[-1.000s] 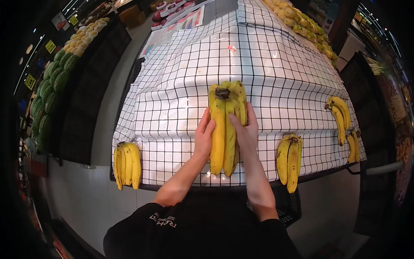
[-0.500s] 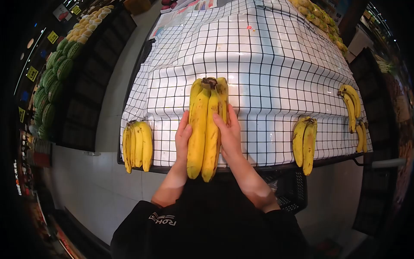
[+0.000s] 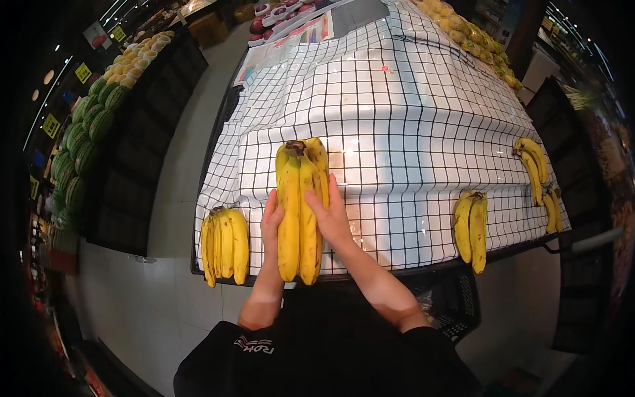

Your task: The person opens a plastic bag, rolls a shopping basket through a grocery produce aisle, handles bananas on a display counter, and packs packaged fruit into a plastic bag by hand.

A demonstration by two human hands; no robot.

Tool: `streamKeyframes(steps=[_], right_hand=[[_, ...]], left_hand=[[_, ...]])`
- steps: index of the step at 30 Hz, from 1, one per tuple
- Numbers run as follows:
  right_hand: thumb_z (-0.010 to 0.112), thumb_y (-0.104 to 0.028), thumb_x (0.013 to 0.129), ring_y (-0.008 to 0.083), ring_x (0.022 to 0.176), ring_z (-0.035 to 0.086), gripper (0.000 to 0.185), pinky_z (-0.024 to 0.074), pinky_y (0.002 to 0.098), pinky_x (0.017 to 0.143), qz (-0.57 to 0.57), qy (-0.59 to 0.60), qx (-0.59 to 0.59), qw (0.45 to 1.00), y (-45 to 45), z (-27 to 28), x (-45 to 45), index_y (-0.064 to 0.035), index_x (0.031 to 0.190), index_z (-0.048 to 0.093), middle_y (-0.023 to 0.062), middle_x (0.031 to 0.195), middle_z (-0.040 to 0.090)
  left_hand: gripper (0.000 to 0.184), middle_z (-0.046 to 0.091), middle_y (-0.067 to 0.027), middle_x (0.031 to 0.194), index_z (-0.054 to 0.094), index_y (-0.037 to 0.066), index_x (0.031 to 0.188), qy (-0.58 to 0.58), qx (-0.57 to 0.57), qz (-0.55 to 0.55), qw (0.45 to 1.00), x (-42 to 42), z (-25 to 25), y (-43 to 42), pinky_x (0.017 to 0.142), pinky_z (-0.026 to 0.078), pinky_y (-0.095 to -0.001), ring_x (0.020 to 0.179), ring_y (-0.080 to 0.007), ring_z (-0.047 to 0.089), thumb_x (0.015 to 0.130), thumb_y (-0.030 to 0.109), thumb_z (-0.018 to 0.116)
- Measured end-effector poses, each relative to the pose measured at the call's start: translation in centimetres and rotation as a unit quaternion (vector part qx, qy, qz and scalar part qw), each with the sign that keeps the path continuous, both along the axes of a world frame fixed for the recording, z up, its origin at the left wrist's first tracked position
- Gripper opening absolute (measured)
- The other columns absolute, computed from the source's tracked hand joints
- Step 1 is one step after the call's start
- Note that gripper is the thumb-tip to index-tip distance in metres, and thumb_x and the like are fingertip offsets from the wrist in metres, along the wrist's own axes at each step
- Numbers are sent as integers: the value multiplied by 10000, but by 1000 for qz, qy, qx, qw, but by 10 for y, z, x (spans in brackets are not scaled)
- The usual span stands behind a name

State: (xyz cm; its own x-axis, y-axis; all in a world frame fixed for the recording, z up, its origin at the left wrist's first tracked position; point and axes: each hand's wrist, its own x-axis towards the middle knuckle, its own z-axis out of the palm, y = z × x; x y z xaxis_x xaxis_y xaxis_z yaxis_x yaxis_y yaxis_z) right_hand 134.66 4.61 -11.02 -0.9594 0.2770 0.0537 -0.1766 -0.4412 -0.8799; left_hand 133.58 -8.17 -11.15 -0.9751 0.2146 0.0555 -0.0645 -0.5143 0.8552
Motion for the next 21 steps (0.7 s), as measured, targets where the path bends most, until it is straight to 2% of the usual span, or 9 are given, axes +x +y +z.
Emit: streamKeyframes(steps=[2,3,4,6,7,10,14,15,21], right_hand=[[604,-191,948,196,1266,467,747,391,301,1034,30,-13,41,999,-3,-21,-19,62,1496,163,149,1402,458],[628,-205,928,211,1235,499,759,407,306,1013,47,4,29,998,-4,-13,-23,77,1482,193,168,1369,490],[628,-205,928,211,1235,499,759,407,306,1013,48,1,30,998,-6,-14,-30,77,1482,193,168,1369,490],[641,-227,909,246,1213,520,755,413,324,1004,7,39,106,994,-12,-24,-48,105,1451,234,197,1337,515],[610,-164,943,182,1218,501,699,414,278,994,-10,11,155,988,-14,-30,-58,49,1483,221,136,1366,493],[612,-185,939,185,1217,506,723,413,281,996,-4,29,198,980,-18,-24,-80,63,1485,207,142,1364,501],[627,-233,922,201,1163,556,733,429,288,974,-19,-9,269,963,-24,-21,-98,90,1461,250,169,1296,565],[647,-311,868,403,1089,578,731,454,418,923,-70,27,265,961,-30,-23,-104,139,1365,354,283,1174,602],[657,-303,860,401,1039,592,698,463,435,889,-86,22,313,946,-31,-22,-118,118,1348,389,265,1139,611]], left_hand=[[695,443,-210,1404,217,-36,1493,-58,2,23,998,-10,-2,-6,1025,448,-366,1241,-267,515,925,211,532],[716,458,-182,1410,201,-20,1509,-77,57,5,995,-23,-17,-14,1010,450,-352,1223,-256,529,914,121,574],[716,458,-182,1410,201,-20,1509,-80,59,6,995,-34,-23,-19,1010,450,-352,1223,-256,529,914,121,574],[698,463,-182,1402,213,-19,1507,-60,73,-29,995,-55,-33,-27,1008,450,-348,1217,-250,531,919,123,562],[698,456,-182,1410,207,-26,1507,-53,66,-31,996,-62,-30,-29,1006,447,-338,1218,-244,528,919,124,551],[702,444,-180,1424,197,-38,1508,-25,65,-22,997,-88,-39,-36,1006,441,-325,1223,-241,522,916,119,540],[708,427,-183,1439,187,-46,1508,-32,79,-35,996,-116,-47,-47,1013,434,-324,1236,-245,512,913,117,534],[697,416,-186,1447,190,-44,1508,-37,79,-30,996,-115,-39,-46,1017,431,-327,1247,-250,504,914,110,522],[672,384,-192,1472,181,-43,1512,-26,28,-27,999,-125,-24,-47,1046,398,-327,1285,-251,467,930,120,477]])
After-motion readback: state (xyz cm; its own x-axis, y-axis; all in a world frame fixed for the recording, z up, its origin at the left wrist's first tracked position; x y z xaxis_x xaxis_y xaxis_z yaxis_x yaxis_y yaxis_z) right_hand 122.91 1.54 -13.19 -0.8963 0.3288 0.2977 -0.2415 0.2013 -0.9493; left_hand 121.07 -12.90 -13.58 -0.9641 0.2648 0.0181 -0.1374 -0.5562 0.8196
